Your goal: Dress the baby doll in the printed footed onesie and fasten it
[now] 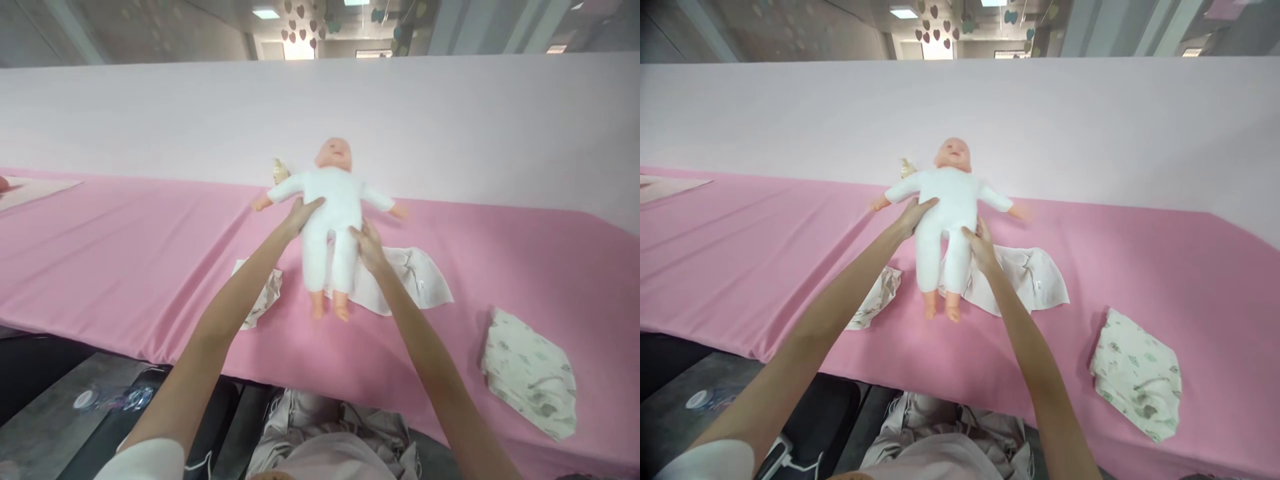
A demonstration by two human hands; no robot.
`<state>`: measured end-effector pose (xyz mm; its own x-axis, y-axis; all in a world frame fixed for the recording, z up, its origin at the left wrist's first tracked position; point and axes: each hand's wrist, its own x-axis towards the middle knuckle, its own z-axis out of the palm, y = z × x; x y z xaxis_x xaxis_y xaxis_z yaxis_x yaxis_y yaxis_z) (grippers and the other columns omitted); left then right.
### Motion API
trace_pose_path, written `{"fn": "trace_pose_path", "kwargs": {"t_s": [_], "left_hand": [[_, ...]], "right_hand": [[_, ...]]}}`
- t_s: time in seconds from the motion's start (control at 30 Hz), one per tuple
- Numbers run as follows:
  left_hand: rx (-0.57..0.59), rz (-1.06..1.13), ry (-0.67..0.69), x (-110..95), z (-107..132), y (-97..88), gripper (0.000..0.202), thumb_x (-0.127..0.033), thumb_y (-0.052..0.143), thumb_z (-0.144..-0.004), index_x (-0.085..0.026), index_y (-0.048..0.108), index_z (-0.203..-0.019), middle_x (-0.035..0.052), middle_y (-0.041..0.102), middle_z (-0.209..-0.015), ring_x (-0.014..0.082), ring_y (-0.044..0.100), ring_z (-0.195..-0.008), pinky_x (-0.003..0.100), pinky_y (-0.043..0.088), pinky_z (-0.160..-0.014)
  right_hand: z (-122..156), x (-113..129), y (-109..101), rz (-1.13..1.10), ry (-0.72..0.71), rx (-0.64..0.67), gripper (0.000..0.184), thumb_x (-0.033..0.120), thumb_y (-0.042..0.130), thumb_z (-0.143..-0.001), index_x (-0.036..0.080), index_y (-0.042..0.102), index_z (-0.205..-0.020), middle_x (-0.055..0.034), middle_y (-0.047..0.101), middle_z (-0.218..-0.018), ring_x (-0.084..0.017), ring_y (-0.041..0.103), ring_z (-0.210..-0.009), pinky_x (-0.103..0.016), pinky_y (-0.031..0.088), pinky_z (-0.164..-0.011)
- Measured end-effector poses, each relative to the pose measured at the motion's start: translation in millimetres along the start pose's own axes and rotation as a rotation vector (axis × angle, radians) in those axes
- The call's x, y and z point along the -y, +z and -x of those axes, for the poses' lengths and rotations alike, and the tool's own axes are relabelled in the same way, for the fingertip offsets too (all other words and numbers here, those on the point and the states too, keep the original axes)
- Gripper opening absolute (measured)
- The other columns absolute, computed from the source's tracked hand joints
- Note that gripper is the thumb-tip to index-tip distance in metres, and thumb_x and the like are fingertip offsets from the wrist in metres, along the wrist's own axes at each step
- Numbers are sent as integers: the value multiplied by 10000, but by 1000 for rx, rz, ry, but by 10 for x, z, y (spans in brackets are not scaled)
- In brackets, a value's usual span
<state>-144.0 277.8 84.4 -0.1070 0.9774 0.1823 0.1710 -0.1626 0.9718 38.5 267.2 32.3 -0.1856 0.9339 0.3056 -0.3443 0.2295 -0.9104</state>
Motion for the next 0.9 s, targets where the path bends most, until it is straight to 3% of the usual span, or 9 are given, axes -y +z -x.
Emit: {"fn": "trace_pose_path", "kwargs": {"t_s": [0.07,0.17,0.27,0.37,0.47,0.63,0.73,0.83,0.9], "left_hand": [[147,120,104,-134,142,244,600,-444,664,-739,-114,502,-1213,160,585,-1218,275,563,-1117,418,485,-931],[267,154,113,-136,435,664,646,-406,722,-688,-153,487,-1235,127,588,-1224,284,540,-1151,414,487,-938],[284,177,-1,90,690,1034,628,-428,735,-668,-161,500,-1184,118,588,-1215,278,556,-1128,399,509,-911],[259,199,-113,385,823,1273,682,-454,735,-663,-168,446,-1211,131,554,-1250,271,541,-1148,398,508,-920],[257,218,-142,602,848,1379,655,-465,718,-682,-175,446,-1202,131,538,-1267,262,530,-1160,395,499,-938],[248,211,-114,786,760,1372,540,-436,695,-719,-168,500,-1145,126,569,-1225,250,550,-1128,363,501,-927],[285,212,-155,883,689,1340,606,-451,708,-697,-144,487,-1170,143,558,-1234,263,554,-1115,376,505,-911],[299,237,-156,988,650,1333,656,-463,692,-709,-128,463,-1224,143,543,-1257,271,543,-1126,371,491,-914],[296,248,-138,1052,645,1338,638,-475,648,-748,-138,455,-1255,129,549,-1256,267,544,-1121,365,481,-910]], "right_hand": [[213,262,-247,120,-59,-39,490,350,575,-788,250,473,-1257,-37,571,-1259,-198,542,-1139,-346,462,-965],[641,532,-634,323,20,-74,491,397,571,-814,279,472,-1280,-35,570,-1264,-211,545,-1138,-363,477,-951],[1007,595,-928,437,108,-145,517,403,575,-816,283,455,-1305,-45,565,-1274,-221,559,-1123,-364,499,-922],[1181,505,-1103,494,171,-191,515,410,571,-818,290,457,-1305,-45,551,-1293,-221,558,-1127,-357,506,-912],[1189,363,-1203,540,228,-180,503,421,565,-815,278,477,-1289,-50,543,-1303,-230,546,-1144,-376,500,-920],[1121,126,-1283,567,258,-187,562,436,560,-807,240,439,-1320,-81,557,-1276,-234,559,-1116,-386,497,-911],[1108,42,-1279,758,258,-262,569,436,541,-800,200,446,-1309,-112,581,-1221,-248,567,-1078,-420,482,-911],[1028,-7,-1183,1131,44,-311,460,310,503,-799,162,517,-1234,-136,555,-1232,-270,504,-1145,-469,420,-966],[879,-63,-1057,1315,-164,-221,400,196,439,-808,145,552,-1188,-144,524,-1267,-255,454,-1202,-445,383,-1005]]}}
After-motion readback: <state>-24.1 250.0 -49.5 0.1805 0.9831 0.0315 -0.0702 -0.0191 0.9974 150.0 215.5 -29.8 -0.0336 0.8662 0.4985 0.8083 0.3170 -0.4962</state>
